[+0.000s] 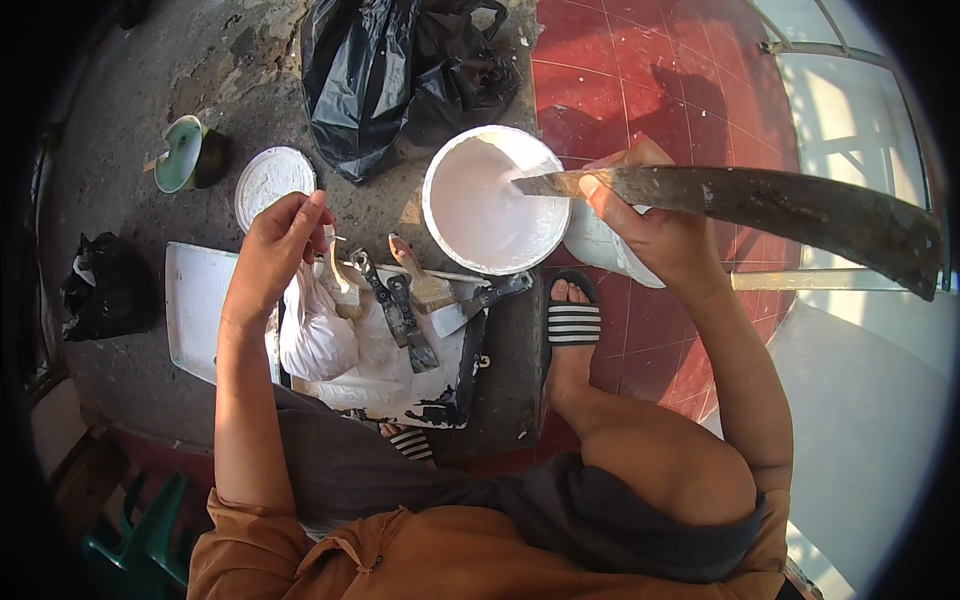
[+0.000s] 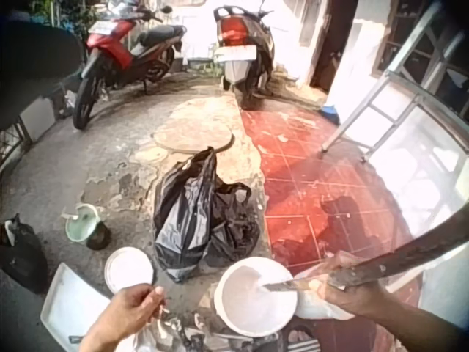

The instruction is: The person mixes paint in buckets using a brush and a stick, and unties a plastic bag containing white powder.

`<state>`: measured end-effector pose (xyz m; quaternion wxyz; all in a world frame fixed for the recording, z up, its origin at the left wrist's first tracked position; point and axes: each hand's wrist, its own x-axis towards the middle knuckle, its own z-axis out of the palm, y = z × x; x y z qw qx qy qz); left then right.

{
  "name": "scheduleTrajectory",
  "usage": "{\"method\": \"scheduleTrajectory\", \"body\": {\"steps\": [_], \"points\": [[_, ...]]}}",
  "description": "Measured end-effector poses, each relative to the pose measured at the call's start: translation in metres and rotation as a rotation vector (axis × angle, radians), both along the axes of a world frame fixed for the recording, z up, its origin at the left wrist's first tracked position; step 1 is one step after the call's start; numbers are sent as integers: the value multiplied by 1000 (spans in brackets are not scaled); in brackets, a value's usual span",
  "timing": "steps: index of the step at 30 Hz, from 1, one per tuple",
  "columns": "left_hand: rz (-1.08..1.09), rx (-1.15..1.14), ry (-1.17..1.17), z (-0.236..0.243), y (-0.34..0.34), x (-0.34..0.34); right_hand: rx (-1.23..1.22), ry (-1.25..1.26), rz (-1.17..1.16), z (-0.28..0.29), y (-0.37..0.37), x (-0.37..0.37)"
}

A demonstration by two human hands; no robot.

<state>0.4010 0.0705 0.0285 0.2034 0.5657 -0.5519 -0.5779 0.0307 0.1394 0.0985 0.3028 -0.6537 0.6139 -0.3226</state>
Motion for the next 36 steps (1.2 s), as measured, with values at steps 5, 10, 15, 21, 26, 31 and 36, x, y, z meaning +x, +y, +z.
{"method": "scheduleTrajectory", "body": {"steps": [5,10,15,21,26,31,36], "points": [[-101,0,-76,-8,1,6,-68,-58,9,-18,-1,18],[-253,-70,-189,-13,11,8,85,-155,78,-8,16,17],[-308,-230,-284,-16,11,16,9,48,5,5,13,-1],[-332,-164,-326,-9,9,14,-50,-156,-74,-20,4,10],[-323,-142,-349,-3,9,13,140,-246,55,-13,14,18],[-295,-140,-303,2,10,12,109,-73,-58,-7,21,-2],[-307,-116,-288,0,11,15,13,2,-119,-9,4,-2]]}}
